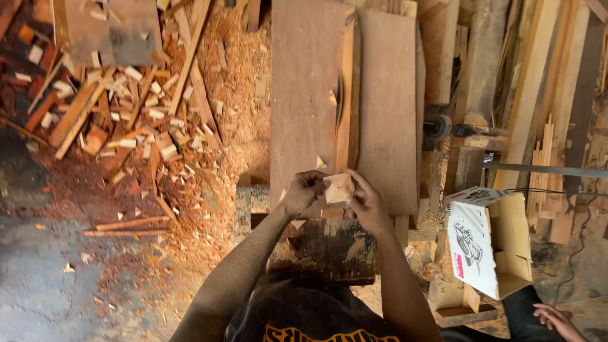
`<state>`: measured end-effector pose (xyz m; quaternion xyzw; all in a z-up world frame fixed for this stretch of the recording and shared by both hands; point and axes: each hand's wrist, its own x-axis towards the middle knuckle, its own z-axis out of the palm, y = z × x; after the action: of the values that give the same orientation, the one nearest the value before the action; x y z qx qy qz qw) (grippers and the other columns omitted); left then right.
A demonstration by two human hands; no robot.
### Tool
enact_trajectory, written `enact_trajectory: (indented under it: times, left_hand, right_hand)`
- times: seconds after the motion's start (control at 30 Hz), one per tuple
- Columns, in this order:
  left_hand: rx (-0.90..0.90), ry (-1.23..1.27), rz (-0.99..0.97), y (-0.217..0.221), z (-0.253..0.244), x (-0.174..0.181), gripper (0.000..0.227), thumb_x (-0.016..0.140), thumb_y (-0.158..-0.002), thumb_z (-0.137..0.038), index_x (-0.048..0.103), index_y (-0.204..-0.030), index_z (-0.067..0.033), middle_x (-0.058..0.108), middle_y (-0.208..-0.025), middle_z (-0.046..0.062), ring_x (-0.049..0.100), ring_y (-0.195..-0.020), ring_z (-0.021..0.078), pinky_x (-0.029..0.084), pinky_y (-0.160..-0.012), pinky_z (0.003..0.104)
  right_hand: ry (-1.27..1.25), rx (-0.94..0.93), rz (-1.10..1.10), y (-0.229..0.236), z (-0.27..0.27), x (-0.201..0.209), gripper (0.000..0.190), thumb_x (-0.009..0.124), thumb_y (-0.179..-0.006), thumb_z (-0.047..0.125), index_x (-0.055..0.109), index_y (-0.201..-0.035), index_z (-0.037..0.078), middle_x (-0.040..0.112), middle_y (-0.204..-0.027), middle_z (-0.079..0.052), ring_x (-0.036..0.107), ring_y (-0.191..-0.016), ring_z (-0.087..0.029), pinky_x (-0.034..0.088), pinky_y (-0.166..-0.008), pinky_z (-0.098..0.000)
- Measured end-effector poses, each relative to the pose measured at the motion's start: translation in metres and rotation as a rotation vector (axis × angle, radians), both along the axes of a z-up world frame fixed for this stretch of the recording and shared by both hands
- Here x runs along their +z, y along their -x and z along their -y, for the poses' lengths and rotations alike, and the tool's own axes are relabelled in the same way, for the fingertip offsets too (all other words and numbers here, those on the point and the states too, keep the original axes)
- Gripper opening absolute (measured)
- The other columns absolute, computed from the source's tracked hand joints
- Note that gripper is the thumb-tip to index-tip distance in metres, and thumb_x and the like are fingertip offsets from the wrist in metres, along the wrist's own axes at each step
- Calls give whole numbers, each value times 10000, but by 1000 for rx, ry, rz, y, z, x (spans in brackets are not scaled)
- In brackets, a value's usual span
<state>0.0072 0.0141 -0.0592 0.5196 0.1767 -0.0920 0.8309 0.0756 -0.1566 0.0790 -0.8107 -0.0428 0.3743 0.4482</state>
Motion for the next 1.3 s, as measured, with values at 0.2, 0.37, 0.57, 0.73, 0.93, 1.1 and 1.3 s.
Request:
enact_trajectory:
  times: [0.2,0.37,0.57,0.73,0.93,1.1,1.3]
  left_hand:
    - [578,-131,-45,-90,-80,-37,71,728,-911,-49,729,-966,-3,739,-744,73,617,-569,108,455,-470,253]
    - [628,-196,-335,-211,-101,-89,88,750,-863,-47,752,-920,20,731,-722,70,664,-568,115,536,-523,264]
    - [-163,-485,-378,-220,-137,-86,223,646,-895,-186,738,-739,-56,680,-625,41,535,-492,153,456,-456,327]
    - [-375,-495,-373,-106,-179,-42,84,712,-836,-111,732,-811,-33,633,-641,63,518,-511,137,410,-452,297]
    - [195,-375,-200,-11,-122,-24,69,698,-889,-28,740,-937,-2,738,-795,104,673,-625,121,576,-583,268]
    - [116,-96,-214,24,-55,-16,103,645,-911,-45,709,-979,-1,752,-860,181,749,-639,205,689,-620,351]
    - [-67,-576,-365,71,0,8,192,631,-941,-95,677,-1120,-44,789,-930,150,770,-699,175,653,-628,300]
  right_hand:
    - [57,-31,175,14,20,-18,744,703,-914,83,341,-1563,140,750,-1057,-130,725,-838,-174,622,-667,-335]
    - [100,-26,169,51,66,-40,595,724,-900,163,566,-1471,108,789,-1062,-126,743,-1013,-202,587,-892,-340]
    - [194,-149,138,75,110,-47,531,737,-872,142,629,-1391,118,791,-1054,-88,739,-1015,-174,572,-822,-304]
    - [206,-160,92,78,115,-47,499,719,-893,126,656,-1388,126,780,-982,-97,703,-877,-191,562,-772,-307]
    - [118,-48,331,73,78,-57,444,743,-892,137,669,-1324,68,779,-1090,-104,742,-977,-215,575,-857,-340]
    - [347,118,639,85,62,-57,643,806,-799,124,598,-1402,46,638,-1281,-219,604,-1172,-429,530,-917,-484]
    - [446,121,502,108,35,-84,528,774,-897,203,577,-1375,95,597,-1376,-152,637,-1212,-343,553,-986,-449]
